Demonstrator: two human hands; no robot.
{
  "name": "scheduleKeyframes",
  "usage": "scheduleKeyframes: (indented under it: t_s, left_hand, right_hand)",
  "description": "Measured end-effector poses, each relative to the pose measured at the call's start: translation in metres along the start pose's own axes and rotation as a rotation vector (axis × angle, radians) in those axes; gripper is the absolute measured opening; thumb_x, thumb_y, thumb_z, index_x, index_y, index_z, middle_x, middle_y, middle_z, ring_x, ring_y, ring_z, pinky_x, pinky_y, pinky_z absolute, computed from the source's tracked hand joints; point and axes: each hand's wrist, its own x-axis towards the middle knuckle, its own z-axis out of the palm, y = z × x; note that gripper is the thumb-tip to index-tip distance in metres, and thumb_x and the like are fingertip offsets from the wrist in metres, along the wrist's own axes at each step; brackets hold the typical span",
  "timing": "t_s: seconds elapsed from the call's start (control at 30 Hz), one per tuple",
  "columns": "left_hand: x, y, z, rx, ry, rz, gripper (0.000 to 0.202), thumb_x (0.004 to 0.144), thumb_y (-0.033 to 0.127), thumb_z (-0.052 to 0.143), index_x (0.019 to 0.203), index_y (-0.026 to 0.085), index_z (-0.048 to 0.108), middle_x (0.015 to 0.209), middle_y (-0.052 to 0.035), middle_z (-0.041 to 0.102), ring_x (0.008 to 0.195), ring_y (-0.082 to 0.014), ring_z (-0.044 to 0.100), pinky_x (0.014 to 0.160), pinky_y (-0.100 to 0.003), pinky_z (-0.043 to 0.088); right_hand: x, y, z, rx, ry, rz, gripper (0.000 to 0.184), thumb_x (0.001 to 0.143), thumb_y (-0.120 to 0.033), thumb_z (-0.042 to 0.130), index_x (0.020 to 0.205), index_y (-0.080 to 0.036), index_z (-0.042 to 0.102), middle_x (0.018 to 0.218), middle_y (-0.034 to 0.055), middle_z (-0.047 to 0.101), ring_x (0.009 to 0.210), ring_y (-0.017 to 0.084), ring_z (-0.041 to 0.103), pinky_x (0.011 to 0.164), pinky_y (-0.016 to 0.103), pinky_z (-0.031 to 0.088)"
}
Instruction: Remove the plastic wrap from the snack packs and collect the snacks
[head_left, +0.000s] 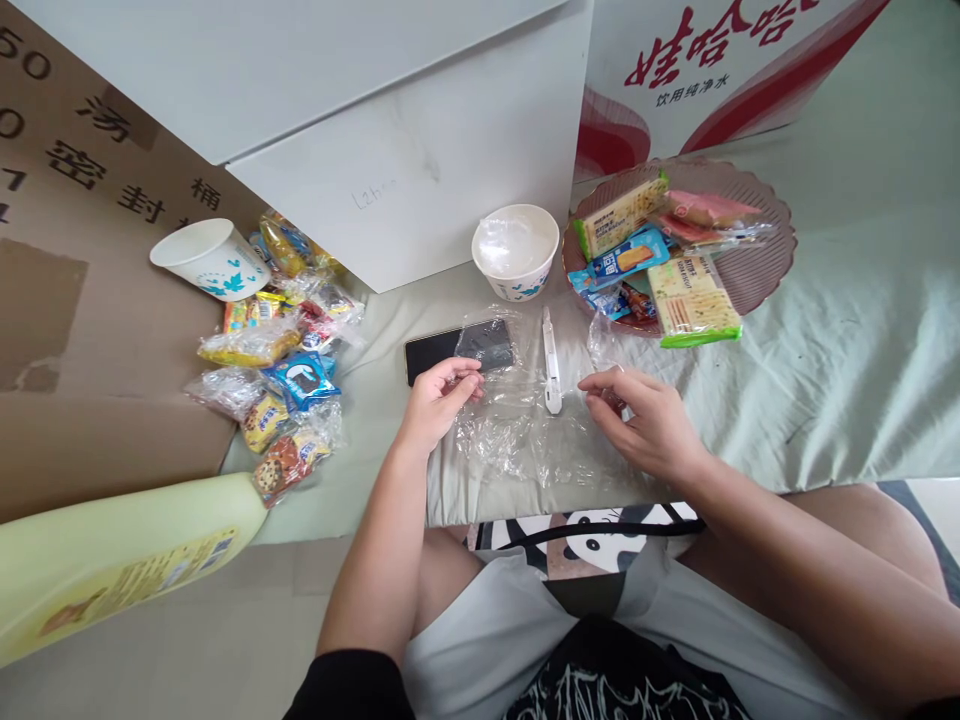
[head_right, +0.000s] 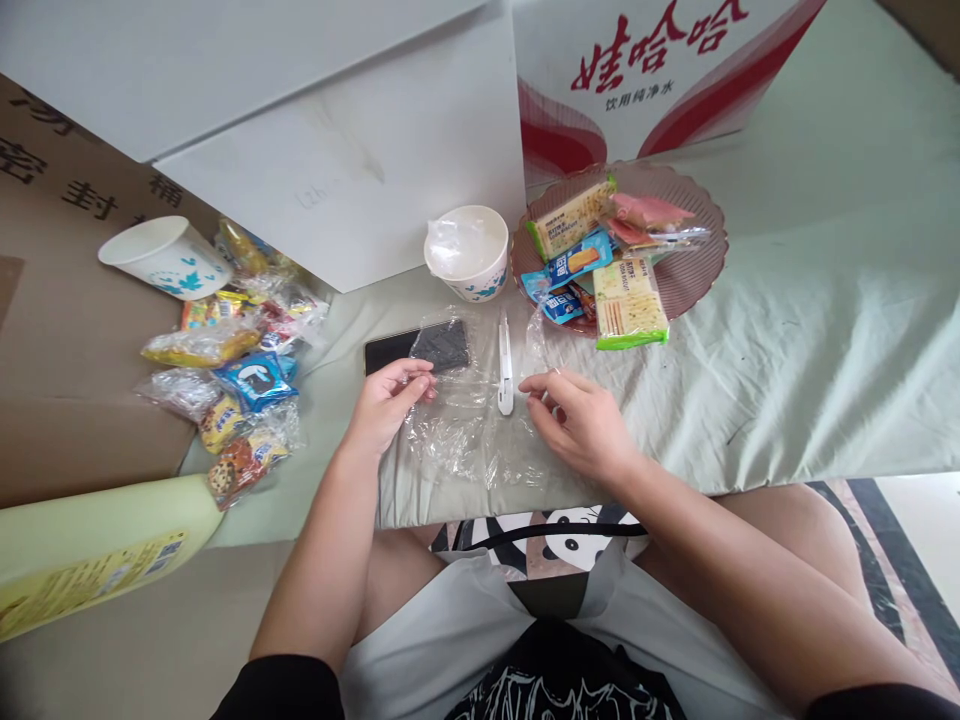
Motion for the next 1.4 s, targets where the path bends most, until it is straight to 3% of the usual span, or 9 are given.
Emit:
scheduleKeyframes:
  t_s: [0.27,0.77,1.03,1.23,1.4]
  left_hand:
    - [-0.001,0.002,0.002,0.029,-0.006,0.000,0.029,0.076,0.042,0.078,0.088,0.017,0.072,0.071,-0.0008,0.068,0.063,-0.0134,0.063,0.066,-0.028,0.055]
    - [-0.002,0.004,0.002,0.037,-0.021,0.009,0.024,0.076,0.039,0.077,0.086,0.018,0.071,0.070,-0.0010,0.067,0.064,-0.0142,0.063,0.065,-0.028,0.054]
    - [-0.010,0.011,-0.004,0.092,-0.106,-0.020,0.037,0.062,0.025,0.084,0.097,0.020,0.073,0.079,0.0003,0.065,0.066,-0.0108,0.058,0.059,-0.021,0.045]
    - [-0.011,0.006,-0.026,0.040,0.130,0.073,0.030,0.064,0.029,0.084,0.090,0.018,0.073,0.077,-0.0014,0.067,0.069,-0.0120,0.059,0.064,-0.023,0.048]
    - [-0.004,-0.001,-0.030,0.063,0.301,0.167,0.036,0.065,0.032,0.084,0.096,0.019,0.073,0.078,-0.0008,0.066,0.068,-0.0119,0.059,0.066,-0.025,0.049]
  right_hand:
    - [-0.003,0.002,0.002,0.025,-0.003,-0.033,0.014,0.091,-0.019,0.052,0.091,-0.022,0.066,0.067,-0.0017,0.062,0.055,0.011,0.055,0.055,0.023,0.045]
    - [-0.002,0.001,0.002,0.033,-0.051,-0.017,0.015,0.091,-0.020,0.051,0.089,-0.022,0.067,0.067,-0.0007,0.063,0.054,0.012,0.055,0.053,0.024,0.045]
    - [-0.001,0.004,0.000,-0.024,0.026,-0.053,0.023,0.091,-0.017,0.051,0.107,-0.022,0.067,0.074,0.0009,0.065,0.060,0.014,0.060,0.061,0.027,0.052]
    - [0.000,0.007,-0.003,-0.038,0.048,-0.011,0.027,0.090,-0.020,0.053,0.112,-0.023,0.068,0.074,0.0014,0.065,0.059,0.015,0.060,0.062,0.029,0.053]
    - [0.001,0.009,-0.002,-0.047,0.031,-0.005,0.033,0.089,-0.022,0.056,0.121,-0.024,0.067,0.079,0.0011,0.066,0.058,0.014,0.059,0.062,0.030,0.055]
